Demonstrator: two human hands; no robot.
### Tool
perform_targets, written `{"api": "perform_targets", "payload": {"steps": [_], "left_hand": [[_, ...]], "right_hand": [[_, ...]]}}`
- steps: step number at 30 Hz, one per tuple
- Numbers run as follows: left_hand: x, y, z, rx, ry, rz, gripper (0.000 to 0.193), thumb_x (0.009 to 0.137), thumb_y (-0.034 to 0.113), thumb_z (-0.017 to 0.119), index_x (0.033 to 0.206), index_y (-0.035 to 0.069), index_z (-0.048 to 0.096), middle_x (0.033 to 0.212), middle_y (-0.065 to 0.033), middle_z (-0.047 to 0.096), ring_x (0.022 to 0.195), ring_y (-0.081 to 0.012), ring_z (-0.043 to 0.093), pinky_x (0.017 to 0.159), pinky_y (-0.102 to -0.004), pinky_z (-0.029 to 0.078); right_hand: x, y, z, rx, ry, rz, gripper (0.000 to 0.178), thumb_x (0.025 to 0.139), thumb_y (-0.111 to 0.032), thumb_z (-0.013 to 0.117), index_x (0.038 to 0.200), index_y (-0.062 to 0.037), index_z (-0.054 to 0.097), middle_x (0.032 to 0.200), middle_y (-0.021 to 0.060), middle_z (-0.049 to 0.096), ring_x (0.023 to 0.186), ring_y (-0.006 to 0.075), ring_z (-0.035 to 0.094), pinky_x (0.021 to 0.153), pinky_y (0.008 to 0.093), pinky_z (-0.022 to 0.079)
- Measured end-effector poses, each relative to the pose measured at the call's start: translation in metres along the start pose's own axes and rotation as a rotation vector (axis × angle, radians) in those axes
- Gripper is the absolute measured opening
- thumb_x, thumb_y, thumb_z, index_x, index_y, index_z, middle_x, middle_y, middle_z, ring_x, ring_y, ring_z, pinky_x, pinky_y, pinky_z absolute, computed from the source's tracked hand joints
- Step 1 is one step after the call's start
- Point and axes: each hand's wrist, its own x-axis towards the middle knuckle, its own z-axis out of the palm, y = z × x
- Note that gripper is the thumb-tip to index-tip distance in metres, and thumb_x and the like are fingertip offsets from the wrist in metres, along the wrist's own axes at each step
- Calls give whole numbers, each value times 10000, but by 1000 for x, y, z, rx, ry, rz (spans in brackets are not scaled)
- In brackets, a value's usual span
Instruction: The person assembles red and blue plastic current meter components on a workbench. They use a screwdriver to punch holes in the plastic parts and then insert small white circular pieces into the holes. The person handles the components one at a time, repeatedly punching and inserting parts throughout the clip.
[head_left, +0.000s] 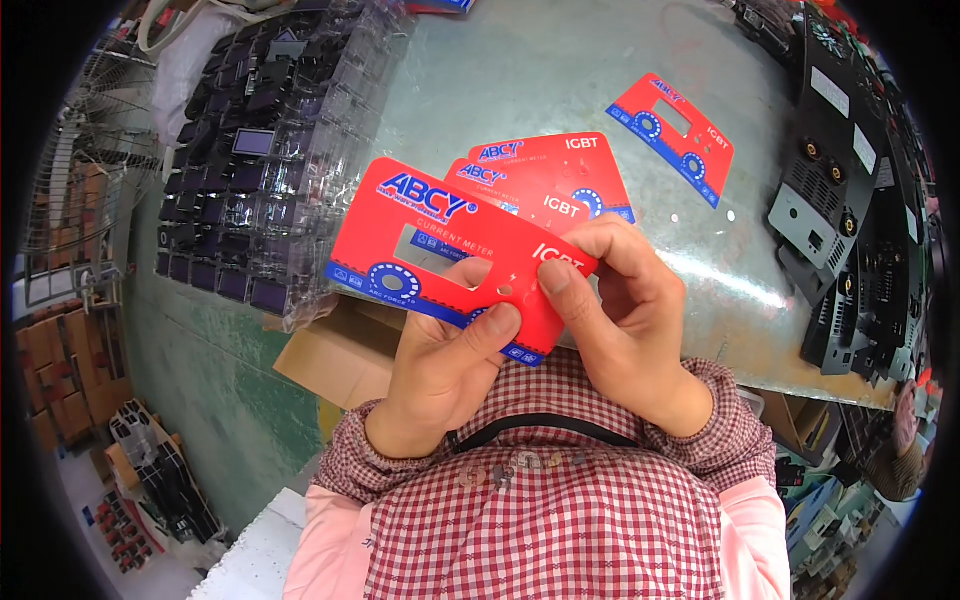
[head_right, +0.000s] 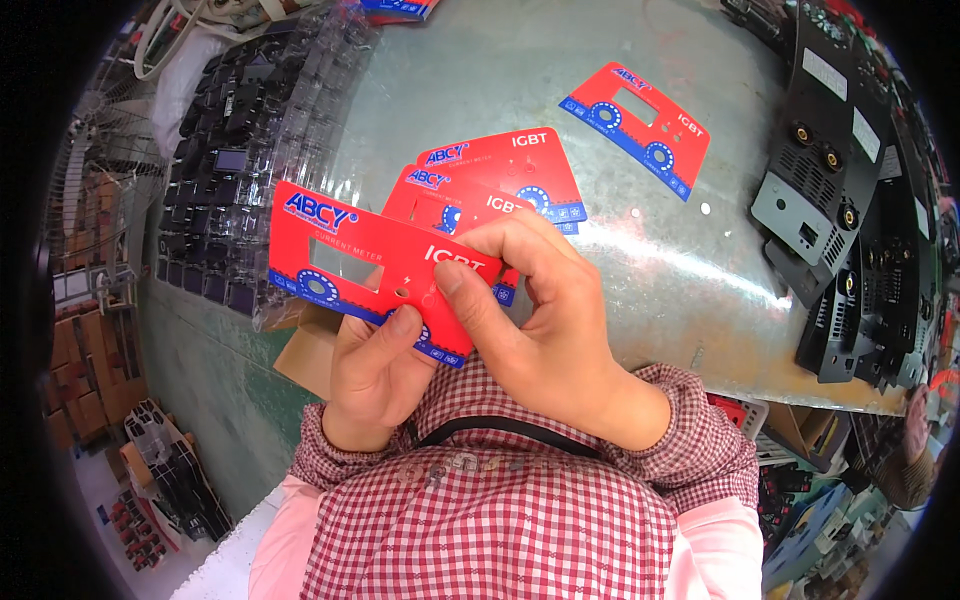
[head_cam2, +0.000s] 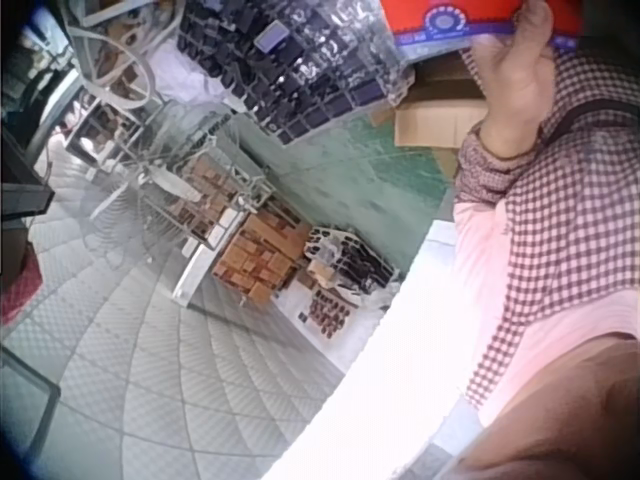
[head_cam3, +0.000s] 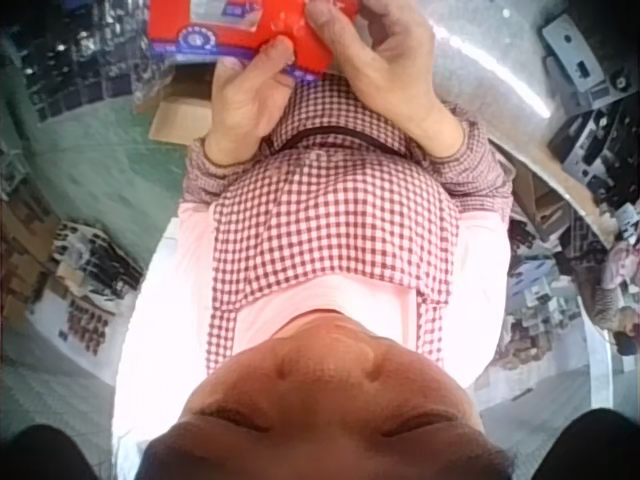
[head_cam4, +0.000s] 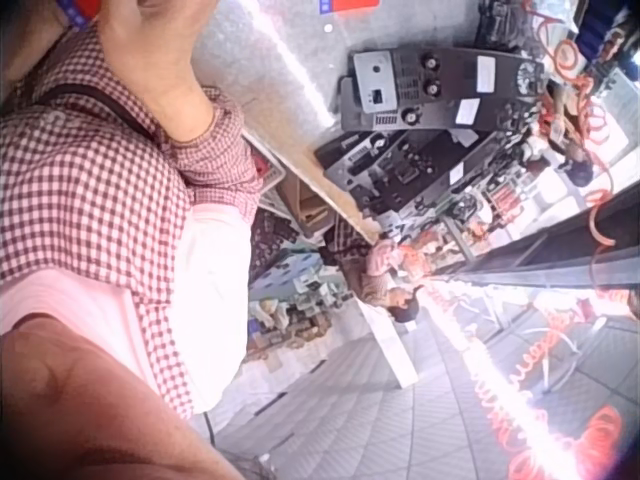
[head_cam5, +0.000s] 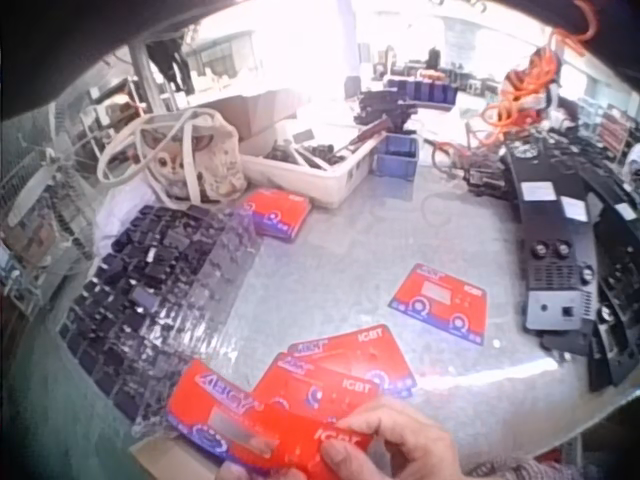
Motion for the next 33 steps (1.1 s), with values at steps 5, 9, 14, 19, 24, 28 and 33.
{"api": "perform_targets", "payload": {"steps": [5, 9, 14, 19, 24, 28, 33], "left_hand": [[2, 1, -4, 72, -46, -33, 375, 922, 19, 556, 1286, 4, 467, 1264, -105, 531, 1180, -194, 512, 1006, -363, 428], [1, -1, -12, 92, -27, -58, 383, 925, 13, 550, 1298, 32, 467, 1265, -98, 532, 1180, -196, 512, 1007, -364, 427], [1, -2, -14, 4, -29, -75, 373, 932, 14, 535, 1299, 52, 474, 1255, -88, 542, 1177, -210, 517, 1008, -370, 426], [4, 0, -7, 20, -32, -71, 322, 940, 37, 533, 1260, 40, 499, 1246, -90, 549, 1169, -196, 522, 995, -359, 436], [1, -1, -8, 139, 69, -30, 397, 964, 82, 473, 1343, -8, 395, 1309, -128, 505, 1213, -243, 500, 1029, -382, 405], [2, 2, -11, 289, 44, 79, 340, 966, 63, 465, 1293, -29, 452, 1248, -135, 550, 1157, -221, 536, 994, -362, 427], [-1, 2, -11, 542, 19, 172, 307, 958, 42, 478, 1250, -49, 492, 1214, -135, 568, 1120, -191, 546, 970, -342, 433]], "right_hand": [[-1, -1, 1, -33, 31, -20, 94, 795, 2, 668, 873, 11, 618, 791, 77, 589, 718, 153, 538, 637, 261, 427], [-2, 0, 1, -28, 51, -20, 95, 790, 5, 673, 869, 10, 621, 785, 77, 590, 711, 149, 535, 626, 261, 425], [-2, -1, 1, -66, 35, -18, 99, 789, -2, 679, 872, 7, 625, 784, 77, 590, 713, 147, 535, 631, 260, 424], [0, -3, 1, -80, 56, -28, 129, 762, 3, 691, 876, -1, 629, 805, 80, 590, 732, 170, 538, 649, 275, 427], [0, -5, -9, -563, 110, -454, 269, 704, 7, 742, 951, -4, 635, 862, 65, 569, 798, 192, 519, 749, 299, 421], [1, -11, -6, -668, -52, -485, 375, 594, -58, 805, 949, -41, 686, 834, 61, 591, 817, 236, 539, 696, 323, 448], [4, 3, -4, -642, -15, -578, 312, 588, -111, 759, 883, -54, 672, 814, 46, 574, 770, 223, 550, 635, 328, 411]]}}
